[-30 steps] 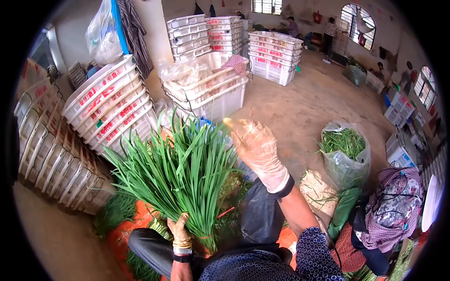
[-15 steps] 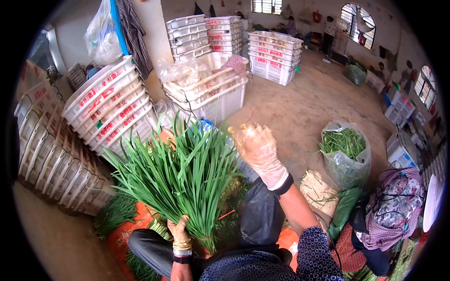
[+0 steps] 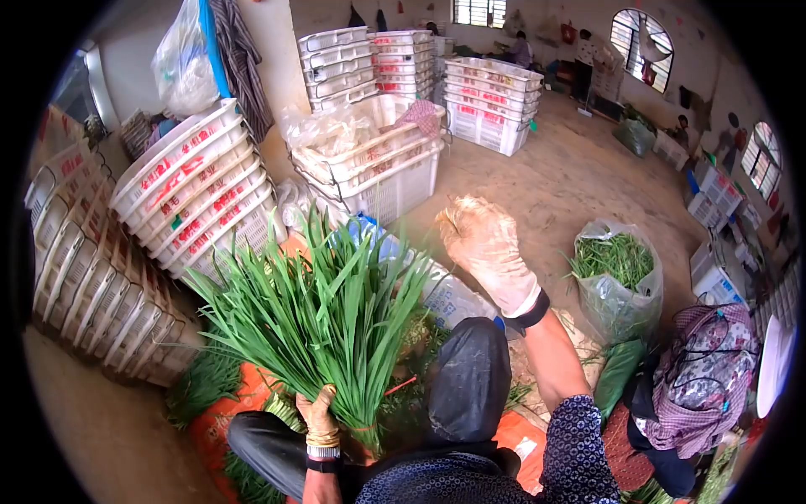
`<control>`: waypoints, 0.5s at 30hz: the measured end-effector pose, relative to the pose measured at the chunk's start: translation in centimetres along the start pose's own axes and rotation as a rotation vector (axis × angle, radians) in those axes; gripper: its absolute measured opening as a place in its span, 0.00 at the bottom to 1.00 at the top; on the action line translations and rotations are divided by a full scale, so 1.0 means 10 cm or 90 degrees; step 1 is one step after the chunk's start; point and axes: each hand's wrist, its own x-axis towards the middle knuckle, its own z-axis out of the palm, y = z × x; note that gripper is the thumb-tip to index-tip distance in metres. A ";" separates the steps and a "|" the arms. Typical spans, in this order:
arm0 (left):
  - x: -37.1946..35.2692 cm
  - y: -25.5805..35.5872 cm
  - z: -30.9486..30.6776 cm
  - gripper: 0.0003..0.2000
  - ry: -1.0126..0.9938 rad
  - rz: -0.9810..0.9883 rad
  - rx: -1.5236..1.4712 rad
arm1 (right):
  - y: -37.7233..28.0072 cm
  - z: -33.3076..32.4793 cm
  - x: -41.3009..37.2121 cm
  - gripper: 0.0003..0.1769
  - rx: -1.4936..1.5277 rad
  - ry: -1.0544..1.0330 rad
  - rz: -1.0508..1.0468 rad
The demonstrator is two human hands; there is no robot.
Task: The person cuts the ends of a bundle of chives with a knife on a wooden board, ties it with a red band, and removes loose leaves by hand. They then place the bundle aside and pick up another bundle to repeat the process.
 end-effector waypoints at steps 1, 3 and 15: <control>0.00 0.02 -0.01 0.23 -0.003 0.004 0.018 | -0.04 -0.10 0.05 0.09 0.040 -0.023 0.029; -0.01 0.05 0.00 0.23 -0.005 0.013 0.050 | -0.07 -0.18 0.13 0.12 0.105 -0.040 0.003; -0.05 0.09 0.05 0.21 -0.015 0.007 0.062 | -0.35 -0.42 0.10 0.23 0.152 -0.220 -0.245</control>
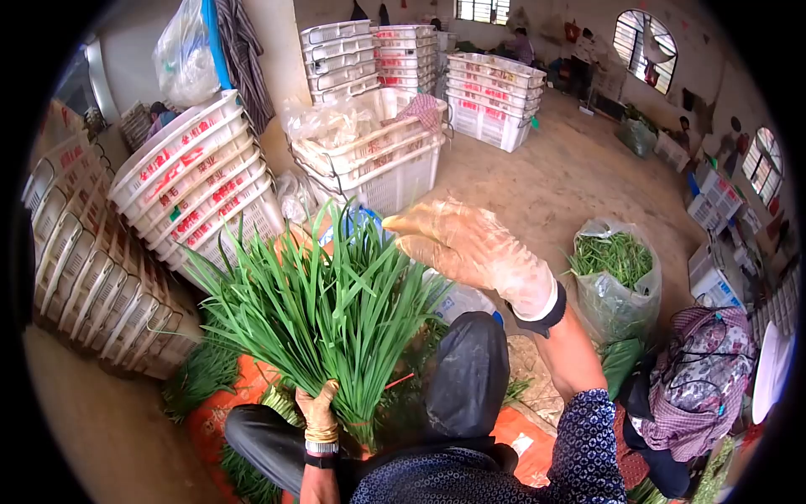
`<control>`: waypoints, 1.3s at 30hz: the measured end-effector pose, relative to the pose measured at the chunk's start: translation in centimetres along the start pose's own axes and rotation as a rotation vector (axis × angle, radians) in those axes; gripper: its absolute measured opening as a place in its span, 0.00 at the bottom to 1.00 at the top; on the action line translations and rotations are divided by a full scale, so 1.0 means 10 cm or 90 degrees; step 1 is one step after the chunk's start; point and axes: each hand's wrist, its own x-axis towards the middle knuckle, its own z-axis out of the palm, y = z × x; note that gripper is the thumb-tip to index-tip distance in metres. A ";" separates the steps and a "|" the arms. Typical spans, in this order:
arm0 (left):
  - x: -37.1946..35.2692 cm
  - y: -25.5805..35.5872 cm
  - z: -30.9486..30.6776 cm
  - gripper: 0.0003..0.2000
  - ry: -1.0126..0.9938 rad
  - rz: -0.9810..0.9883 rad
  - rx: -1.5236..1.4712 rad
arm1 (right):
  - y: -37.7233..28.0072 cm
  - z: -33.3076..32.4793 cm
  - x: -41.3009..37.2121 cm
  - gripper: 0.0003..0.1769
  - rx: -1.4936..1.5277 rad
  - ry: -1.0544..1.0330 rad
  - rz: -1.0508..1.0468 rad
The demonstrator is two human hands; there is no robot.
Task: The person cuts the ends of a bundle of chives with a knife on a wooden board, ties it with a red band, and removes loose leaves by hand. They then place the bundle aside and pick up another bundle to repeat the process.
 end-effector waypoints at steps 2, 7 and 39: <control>-0.01 -0.01 -0.01 0.21 0.002 0.015 -0.004 | 0.02 0.04 -0.01 0.23 0.002 -0.017 0.015; -0.01 -0.01 -0.05 0.20 -0.004 -0.001 0.001 | 0.05 0.12 -0.01 0.20 0.012 -0.038 0.032; -0.02 -0.01 0.05 0.19 0.020 -0.021 0.015 | -0.50 0.74 -0.18 0.13 -0.041 0.134 -0.136</control>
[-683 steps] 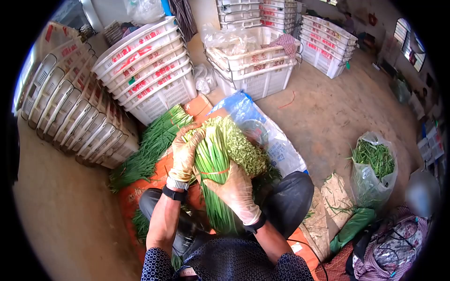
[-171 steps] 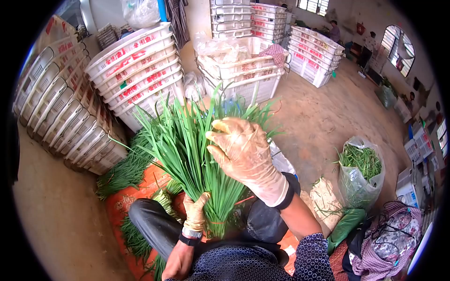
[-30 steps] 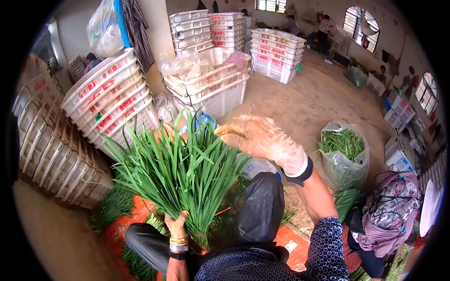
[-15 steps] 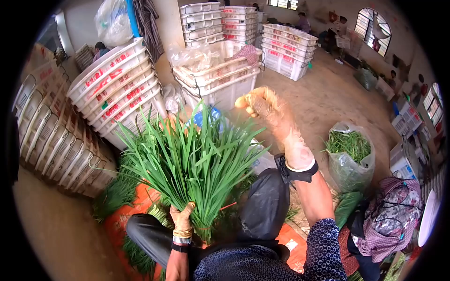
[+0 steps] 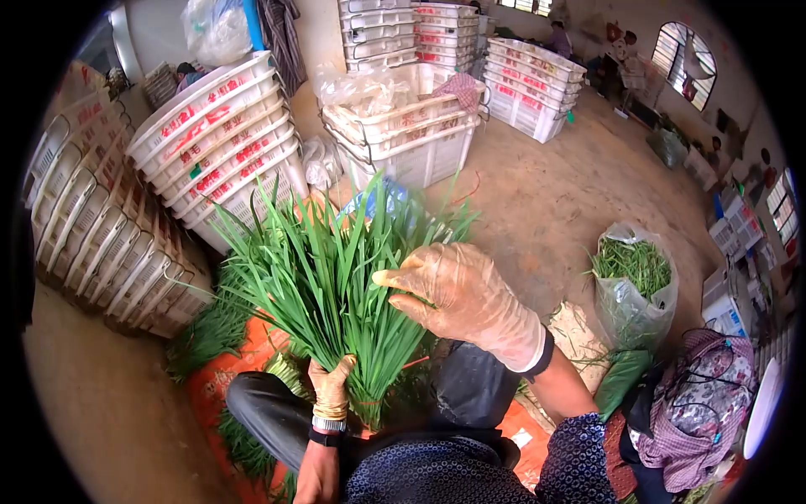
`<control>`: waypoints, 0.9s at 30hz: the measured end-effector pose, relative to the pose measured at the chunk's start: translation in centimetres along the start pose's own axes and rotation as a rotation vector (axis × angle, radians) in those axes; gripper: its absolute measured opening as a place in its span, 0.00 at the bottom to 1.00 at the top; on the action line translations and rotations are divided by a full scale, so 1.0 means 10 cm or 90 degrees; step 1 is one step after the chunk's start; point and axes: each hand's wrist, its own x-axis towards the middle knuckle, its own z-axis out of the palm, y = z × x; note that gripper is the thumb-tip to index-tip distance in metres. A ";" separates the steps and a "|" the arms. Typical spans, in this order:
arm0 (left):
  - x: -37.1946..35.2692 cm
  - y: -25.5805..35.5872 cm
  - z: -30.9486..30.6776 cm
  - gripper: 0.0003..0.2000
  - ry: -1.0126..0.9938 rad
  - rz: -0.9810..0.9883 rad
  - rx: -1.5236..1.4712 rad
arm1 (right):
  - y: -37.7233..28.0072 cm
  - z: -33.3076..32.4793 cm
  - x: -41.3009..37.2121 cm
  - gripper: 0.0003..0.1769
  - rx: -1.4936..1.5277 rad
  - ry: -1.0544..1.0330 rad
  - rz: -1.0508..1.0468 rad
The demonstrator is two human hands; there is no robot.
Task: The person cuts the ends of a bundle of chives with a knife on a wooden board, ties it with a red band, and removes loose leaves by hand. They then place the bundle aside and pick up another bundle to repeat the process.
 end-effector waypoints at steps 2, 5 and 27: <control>-0.01 0.00 0.00 0.18 -0.001 0.002 0.008 | -0.02 0.09 -0.04 0.11 -0.075 -0.042 -0.015; -0.02 0.03 0.01 0.16 -0.005 -0.002 0.004 | 0.02 0.13 -0.01 0.05 0.095 -0.025 0.019; -0.05 0.01 -0.06 0.22 -0.032 0.002 0.076 | 0.22 0.06 0.13 0.12 -0.174 0.031 0.110</control>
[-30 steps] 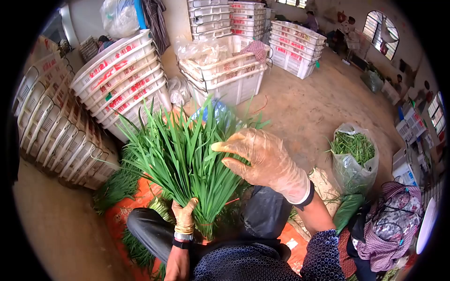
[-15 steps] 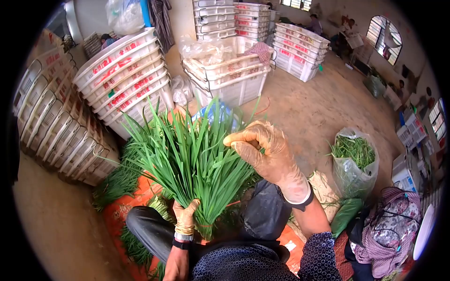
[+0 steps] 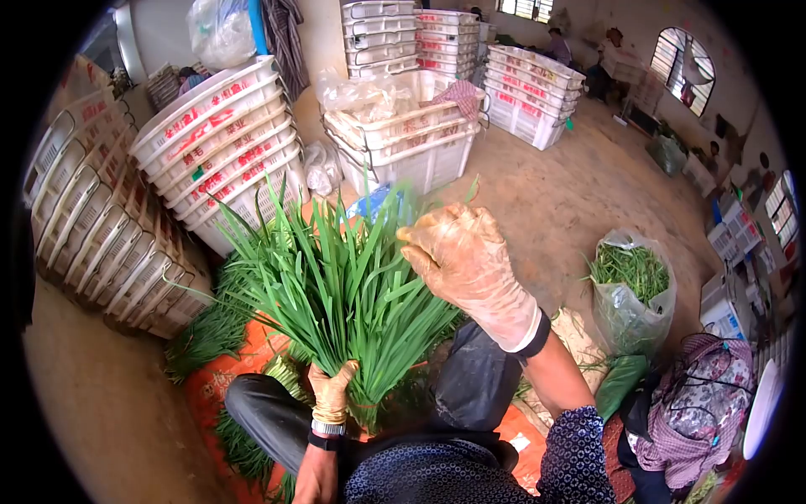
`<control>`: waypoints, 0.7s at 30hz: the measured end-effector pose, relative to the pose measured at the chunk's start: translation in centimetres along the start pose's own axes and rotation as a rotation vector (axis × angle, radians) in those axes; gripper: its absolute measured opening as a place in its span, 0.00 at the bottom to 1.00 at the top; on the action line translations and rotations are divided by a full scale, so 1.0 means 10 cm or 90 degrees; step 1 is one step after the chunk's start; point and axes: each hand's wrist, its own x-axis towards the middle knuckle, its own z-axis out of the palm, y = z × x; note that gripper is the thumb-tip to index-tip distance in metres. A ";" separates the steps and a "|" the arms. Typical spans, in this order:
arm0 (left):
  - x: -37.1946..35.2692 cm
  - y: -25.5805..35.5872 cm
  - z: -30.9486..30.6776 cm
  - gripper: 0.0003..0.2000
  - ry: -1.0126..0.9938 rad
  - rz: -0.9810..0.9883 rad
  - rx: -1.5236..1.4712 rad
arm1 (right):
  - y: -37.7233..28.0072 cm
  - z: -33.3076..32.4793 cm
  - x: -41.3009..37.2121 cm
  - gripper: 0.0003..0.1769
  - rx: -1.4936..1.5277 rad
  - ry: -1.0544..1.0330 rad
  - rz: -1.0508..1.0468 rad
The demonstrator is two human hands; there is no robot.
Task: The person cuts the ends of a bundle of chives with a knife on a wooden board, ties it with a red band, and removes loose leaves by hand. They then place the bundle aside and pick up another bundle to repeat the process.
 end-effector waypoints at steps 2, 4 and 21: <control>0.00 0.01 0.01 0.22 0.000 0.005 -0.012 | 0.01 -0.01 -0.01 0.12 0.009 0.004 0.001; -0.01 0.03 0.02 0.21 0.004 0.005 -0.029 | 0.02 -0.02 -0.03 0.11 0.018 0.006 -0.003; -0.01 -0.04 0.03 0.19 -0.002 0.040 -0.051 | 0.07 -0.06 -0.13 0.12 0.079 0.008 -0.063</control>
